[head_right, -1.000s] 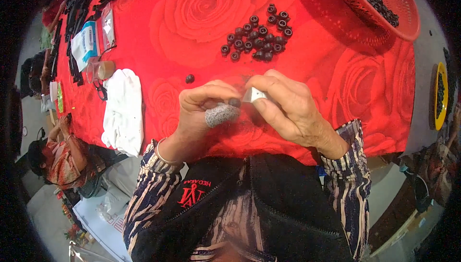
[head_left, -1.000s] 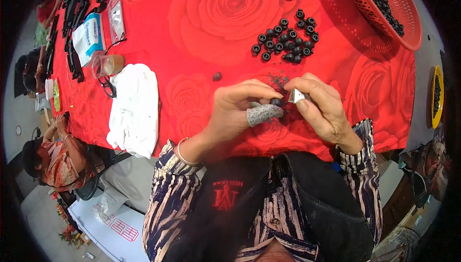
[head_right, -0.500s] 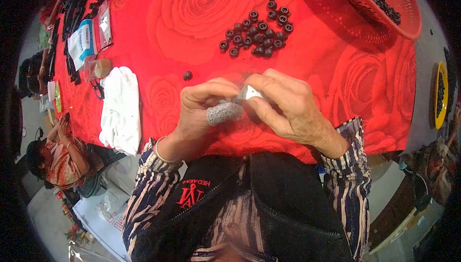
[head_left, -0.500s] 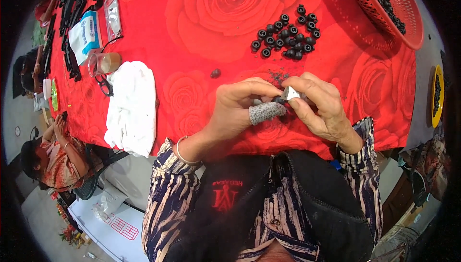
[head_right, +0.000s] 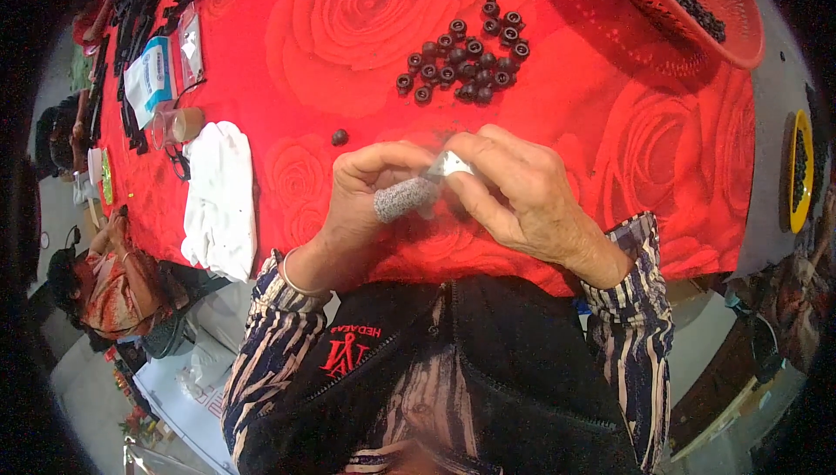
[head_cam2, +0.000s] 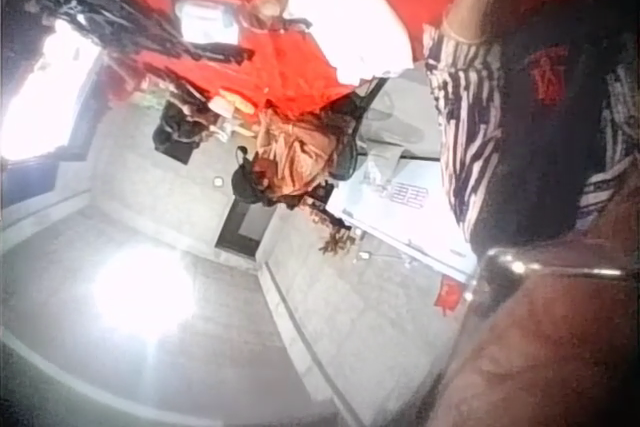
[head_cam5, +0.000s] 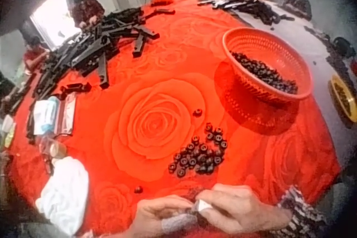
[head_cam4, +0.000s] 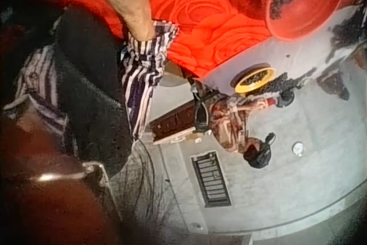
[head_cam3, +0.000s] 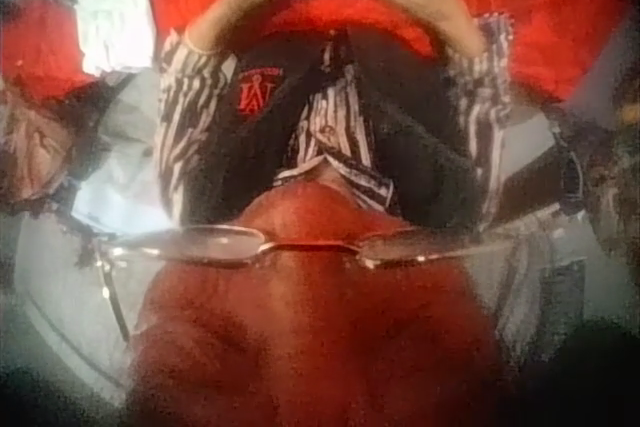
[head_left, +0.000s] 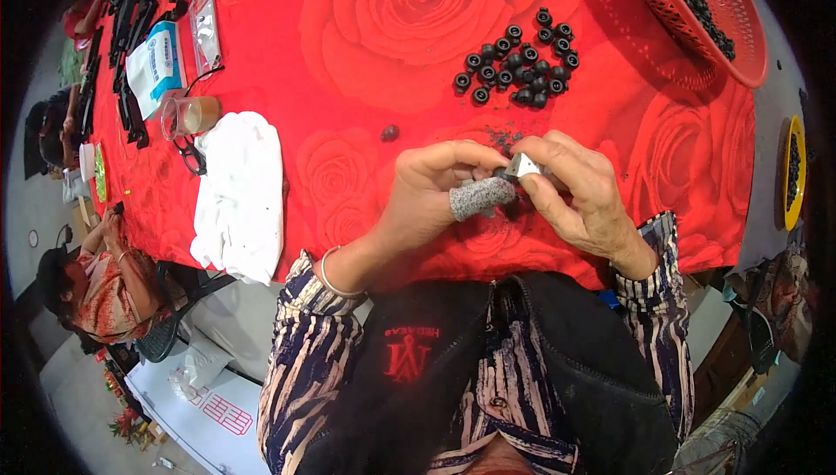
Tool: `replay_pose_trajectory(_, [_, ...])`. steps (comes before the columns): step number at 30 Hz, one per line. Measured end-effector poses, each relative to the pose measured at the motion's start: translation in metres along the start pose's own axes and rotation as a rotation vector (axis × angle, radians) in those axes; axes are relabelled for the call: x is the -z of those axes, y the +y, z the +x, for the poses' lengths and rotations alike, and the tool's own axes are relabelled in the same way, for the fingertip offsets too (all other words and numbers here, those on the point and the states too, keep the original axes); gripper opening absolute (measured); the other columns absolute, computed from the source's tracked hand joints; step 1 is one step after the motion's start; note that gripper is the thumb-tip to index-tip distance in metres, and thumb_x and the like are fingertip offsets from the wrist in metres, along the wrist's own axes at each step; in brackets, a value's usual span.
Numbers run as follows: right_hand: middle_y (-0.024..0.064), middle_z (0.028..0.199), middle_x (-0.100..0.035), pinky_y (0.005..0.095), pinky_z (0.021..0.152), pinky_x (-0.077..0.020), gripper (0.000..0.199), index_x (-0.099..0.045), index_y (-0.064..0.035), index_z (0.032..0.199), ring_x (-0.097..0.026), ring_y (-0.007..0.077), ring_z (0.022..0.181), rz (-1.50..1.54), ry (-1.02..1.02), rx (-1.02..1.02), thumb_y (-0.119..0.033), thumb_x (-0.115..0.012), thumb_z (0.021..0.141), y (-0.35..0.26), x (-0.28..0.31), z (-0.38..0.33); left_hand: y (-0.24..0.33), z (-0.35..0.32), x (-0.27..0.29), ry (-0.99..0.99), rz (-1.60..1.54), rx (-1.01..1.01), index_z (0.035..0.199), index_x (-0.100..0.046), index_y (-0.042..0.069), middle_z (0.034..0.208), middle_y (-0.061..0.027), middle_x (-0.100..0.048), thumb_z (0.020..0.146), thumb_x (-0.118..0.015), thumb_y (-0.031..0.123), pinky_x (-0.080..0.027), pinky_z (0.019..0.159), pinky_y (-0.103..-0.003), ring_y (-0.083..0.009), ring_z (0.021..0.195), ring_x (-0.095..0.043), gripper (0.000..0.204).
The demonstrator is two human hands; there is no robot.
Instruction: The person cleans small black plastic or rubber rings on a table with a white cloth.
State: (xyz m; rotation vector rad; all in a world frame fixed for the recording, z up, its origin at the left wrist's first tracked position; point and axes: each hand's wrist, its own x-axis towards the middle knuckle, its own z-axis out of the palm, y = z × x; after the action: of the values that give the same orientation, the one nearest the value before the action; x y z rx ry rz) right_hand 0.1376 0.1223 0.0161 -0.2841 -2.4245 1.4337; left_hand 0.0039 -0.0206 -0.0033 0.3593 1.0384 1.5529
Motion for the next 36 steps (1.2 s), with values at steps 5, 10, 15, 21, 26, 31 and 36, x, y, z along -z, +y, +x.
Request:
replay_pose_trajectory(5, [0.011, 0.069, -0.05, 0.033, 0.05, -0.0403, 0.02, -0.057, 0.001, 0.098, -0.052, 0.0234, 0.057, -0.007, 0.016, 0.011, 0.001, -0.06, 0.078, 0.001, 0.0, -0.001, 0.001, 0.0, 0.001, -0.013, 0.003, 0.035, 0.103, -0.061, -0.004, 0.089, -0.0062, -0.062, 0.079, -0.066, -0.004, -0.051, 0.07, -0.023, -0.0115, 0.08, -0.061, 0.024])
replay_pose_trajectory(10, [0.011, 0.069, -0.051, 0.0334, 0.05, -0.0404, 0.02, -0.058, 0.0009, 0.098, -0.053, 0.0239, 0.056, -0.033, 0.013, 0.023, 0.001, -0.06, 0.077, 0.002, 0.0, 0.0, 0.002, -0.001, -0.002, 0.002, 0.01, 0.025, 0.105, -0.06, -0.004, 0.087, -0.0042, -0.062, 0.08, -0.066, -0.002, -0.05, 0.068, -0.022, -0.0098, 0.078, -0.061, 0.025])
replay_pose_trajectory(15, [0.0107, 0.068, -0.051, 0.0349, 0.05, -0.0408, 0.019, -0.058, 0.0003, 0.097, -0.053, 0.0248, 0.056, -0.056, 0.017, 0.036, 0.0, -0.06, 0.077, 0.004, -0.001, -0.001, -0.003, -0.001, 0.001, -0.027, 0.031, -0.003, 0.103, -0.06, -0.002, 0.09, -0.0039, -0.063, 0.082, -0.065, 0.0, -0.048, 0.066, -0.019, -0.0065, 0.079, -0.059, 0.022])
replay_pose_trajectory(21, [0.0111, 0.068, -0.051, 0.0356, 0.05, -0.0412, 0.02, -0.058, -0.0005, 0.097, -0.054, 0.0263, 0.057, -0.077, 0.0, 0.045, 0.0, -0.06, 0.077, 0.004, 0.0, 0.0, -0.003, -0.003, -0.003, -0.003, 0.033, 0.016, 0.105, -0.059, -0.002, 0.09, -0.0038, -0.063, 0.084, -0.064, 0.002, -0.047, 0.066, -0.019, -0.0061, 0.077, -0.057, 0.022])
replay_pose_trajectory(26, [0.0111, 0.068, -0.05, 0.0357, 0.05, -0.0411, 0.019, -0.058, -0.0008, 0.096, -0.054, 0.0267, 0.057, -0.081, -0.011, 0.044, 0.0, -0.061, 0.077, 0.006, 0.001, -0.001, -0.005, -0.003, -0.001, -0.021, 0.041, 0.023, 0.106, -0.058, -0.001, 0.09, -0.0038, -0.063, 0.086, -0.062, 0.005, -0.047, 0.066, -0.02, -0.0065, 0.077, -0.058, 0.021])
replay_pose_trajectory(31, [0.0111, 0.068, -0.051, 0.0355, 0.049, -0.0407, 0.018, -0.058, -0.0004, 0.095, -0.053, 0.0264, 0.056, -0.091, -0.04, 0.044, -0.001, -0.061, 0.077, 0.008, 0.003, 0.0, -0.006, -0.003, -0.002, -0.01, 0.07, 0.037, 0.106, -0.058, 0.0, 0.089, -0.0034, -0.063, 0.087, -0.061, 0.006, -0.047, 0.066, -0.02, -0.0064, 0.076, -0.057, 0.02])
replay_pose_trajectory(36, [0.0112, 0.068, -0.051, 0.0342, 0.049, -0.0399, 0.017, -0.058, 0.0011, 0.095, -0.053, 0.0249, 0.056, -0.049, 0.002, 0.05, 0.001, -0.06, 0.078, 0.006, -0.003, -0.002, -0.01, -0.001, -0.003, 0.041, 0.072, -0.017, 0.105, -0.058, -0.001, 0.088, -0.0042, -0.063, 0.087, -0.062, 0.007, -0.047, 0.064, -0.02, -0.0068, 0.075, -0.058, 0.02])
